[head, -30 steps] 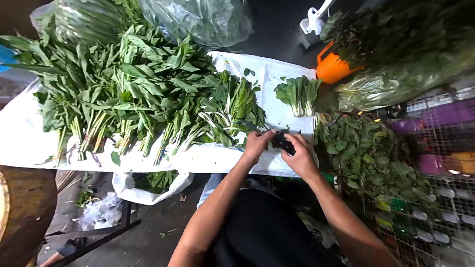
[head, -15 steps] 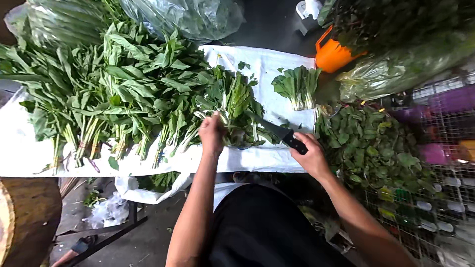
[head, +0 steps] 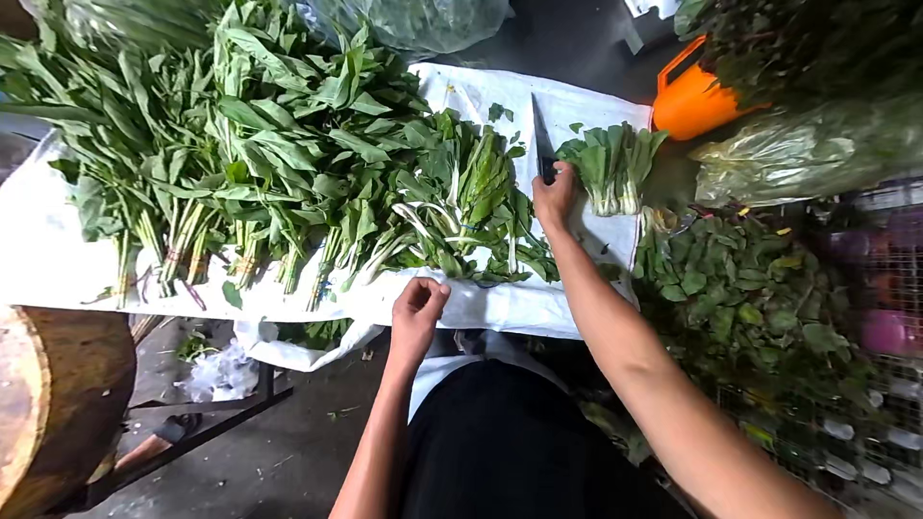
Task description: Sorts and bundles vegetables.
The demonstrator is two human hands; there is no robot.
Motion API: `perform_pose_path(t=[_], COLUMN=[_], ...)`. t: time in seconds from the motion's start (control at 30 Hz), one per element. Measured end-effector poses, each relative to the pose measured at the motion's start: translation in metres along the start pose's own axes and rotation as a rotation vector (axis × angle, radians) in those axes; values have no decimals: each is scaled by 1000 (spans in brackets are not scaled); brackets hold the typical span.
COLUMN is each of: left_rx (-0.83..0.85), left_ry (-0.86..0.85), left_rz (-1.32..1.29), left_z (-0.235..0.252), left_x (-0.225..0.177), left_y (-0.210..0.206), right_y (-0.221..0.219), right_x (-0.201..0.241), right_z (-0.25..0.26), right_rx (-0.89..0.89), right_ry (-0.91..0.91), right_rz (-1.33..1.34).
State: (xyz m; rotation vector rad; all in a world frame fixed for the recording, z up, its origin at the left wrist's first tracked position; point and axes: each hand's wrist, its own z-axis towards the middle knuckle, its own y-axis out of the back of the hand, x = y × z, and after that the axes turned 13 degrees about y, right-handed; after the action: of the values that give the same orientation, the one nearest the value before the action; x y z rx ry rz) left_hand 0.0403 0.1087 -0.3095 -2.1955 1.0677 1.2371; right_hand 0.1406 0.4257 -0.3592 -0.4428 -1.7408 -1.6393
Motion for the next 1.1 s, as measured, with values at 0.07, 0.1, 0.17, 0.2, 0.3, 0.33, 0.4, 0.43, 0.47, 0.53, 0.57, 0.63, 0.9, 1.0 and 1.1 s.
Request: perform_pose_path(t=[0.07,0.1,0.17,0.2,0.3,0.33,0.4,0.43,0.47,0.53,0.57,0.63,0.9,1.0,1.1], left_rx=[-1,-4,-9,-8,-20,-27,-48,-54,-57,-64,-65,-75,-122,-116,-108], left_ry=[18,23,34,38,56,59,65,70,76,91,98,105,139,148,149], left_rz=[14,14,14,12,9,5,2,6,13,39,60,94,134,180,218], left_z=[-10,-14,-19,-22,-24,-25,-27,-28,-29,-30,-31,-33,-38,-36,-34], left_x=[8,13,20,23,29,30,30,29,28,27,27,27,28,25,20], left_y=[6,10,15,18,23,24,27,29,31,35,38,44,66,69,71], right_y=[2,2,2,3,18,28,52,64,74,83,84,79,63,62,59], right_x=[-1,-4,-9,-11,4,13,27,32,33,27,21,4,-20,-17,-21], right_z=[10,12,15,15,11,11,24,38,57,102,123,158,188,188,192], right_rx=[-13,-28,-61,-69,-33,-15,42,65,81,163,253,477,630,626,622], right_ry=[-18,-33,-71,-86,-64,-11,117,171,217,267,272,284,210,235,271], right_rz=[-80,-107,-169,-202,-241,-211,-173,-198,-249,-388,-447,-503,-527,-555,-599])
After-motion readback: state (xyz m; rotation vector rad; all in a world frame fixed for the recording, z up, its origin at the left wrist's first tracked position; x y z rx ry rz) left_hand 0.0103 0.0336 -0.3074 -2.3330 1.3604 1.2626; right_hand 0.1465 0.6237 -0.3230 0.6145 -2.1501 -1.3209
